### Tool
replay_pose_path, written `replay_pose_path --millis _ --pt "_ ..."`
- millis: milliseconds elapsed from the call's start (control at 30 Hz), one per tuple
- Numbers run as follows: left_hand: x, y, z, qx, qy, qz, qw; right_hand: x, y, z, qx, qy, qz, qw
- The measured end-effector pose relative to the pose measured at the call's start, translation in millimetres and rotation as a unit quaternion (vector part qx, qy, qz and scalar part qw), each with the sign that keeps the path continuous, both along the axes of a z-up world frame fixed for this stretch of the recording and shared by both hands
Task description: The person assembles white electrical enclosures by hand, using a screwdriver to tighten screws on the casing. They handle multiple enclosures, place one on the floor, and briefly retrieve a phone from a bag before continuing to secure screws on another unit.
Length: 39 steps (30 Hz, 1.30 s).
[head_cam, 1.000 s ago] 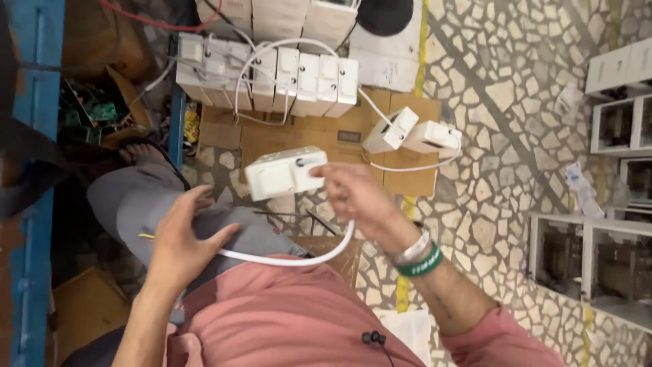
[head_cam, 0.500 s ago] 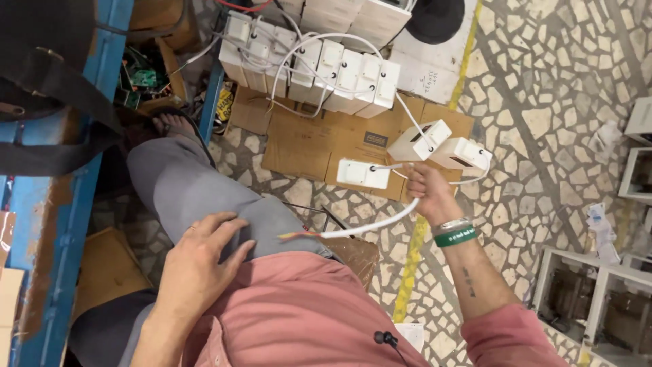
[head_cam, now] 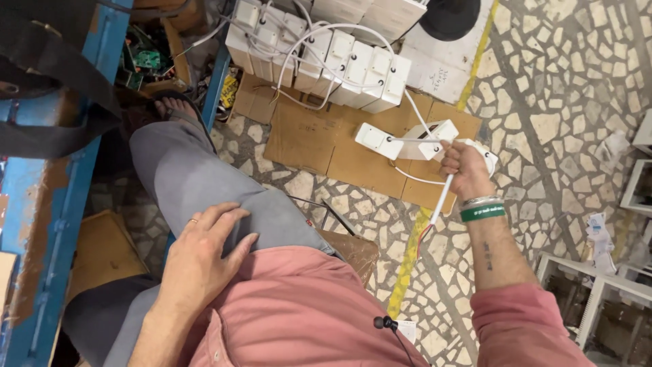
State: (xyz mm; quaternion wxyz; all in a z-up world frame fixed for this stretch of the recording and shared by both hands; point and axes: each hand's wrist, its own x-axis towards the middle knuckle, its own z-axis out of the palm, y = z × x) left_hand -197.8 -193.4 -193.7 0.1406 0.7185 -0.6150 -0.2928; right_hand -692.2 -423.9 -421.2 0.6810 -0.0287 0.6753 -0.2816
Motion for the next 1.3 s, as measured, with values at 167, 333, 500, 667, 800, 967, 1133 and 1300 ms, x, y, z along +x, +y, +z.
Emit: replay_pose_path --millis 167,333,500,667,800,967,1133,1300 --pt "-0.7 -1.0 0.2 -0.013 0.005 0.001 1.000 1.1 -16.8 12.2 -0.038 0.011 0.016 0.999" --pt "1.3 2.3 -2.2 -0.032 0.009 -0.001 0.999 31.6 0.8 4.0 -0.083 0.153 0.132 0.976" --pt "1.5 15.0 -3.6 -0.065 0.037 0.054 0.996 61.2 33.8 -78.6 -0.142 0.348 0.500 0.780" --pt "3.2 47.3 -20.3 -0.119 0.097 0.140 0.978 151.8 60.0 -89.1 -0.121 0.326 0.455 0.820" --pt "9.2 74.5 -42.3 -0.165 0.184 0.270 0.931 220.8 66.6 -99.6 -0.102 0.225 0.235 0.940" --pt "17.4 120.3 -100.0 -0.140 0.285 0.428 0.846 291.3 62.1 -88.1 -0.160 0.236 0.252 0.925" --pt "39.5 139.0 -143.2 -0.129 0.545 0.599 0.573 423.1 121.6 57.1 -0.463 0.123 0.370 0.796" --pt "43.0 155.9 -192.4 -0.159 0.658 0.536 0.505 511.5 242.7 153.6 -0.466 -0.184 0.518 0.693"
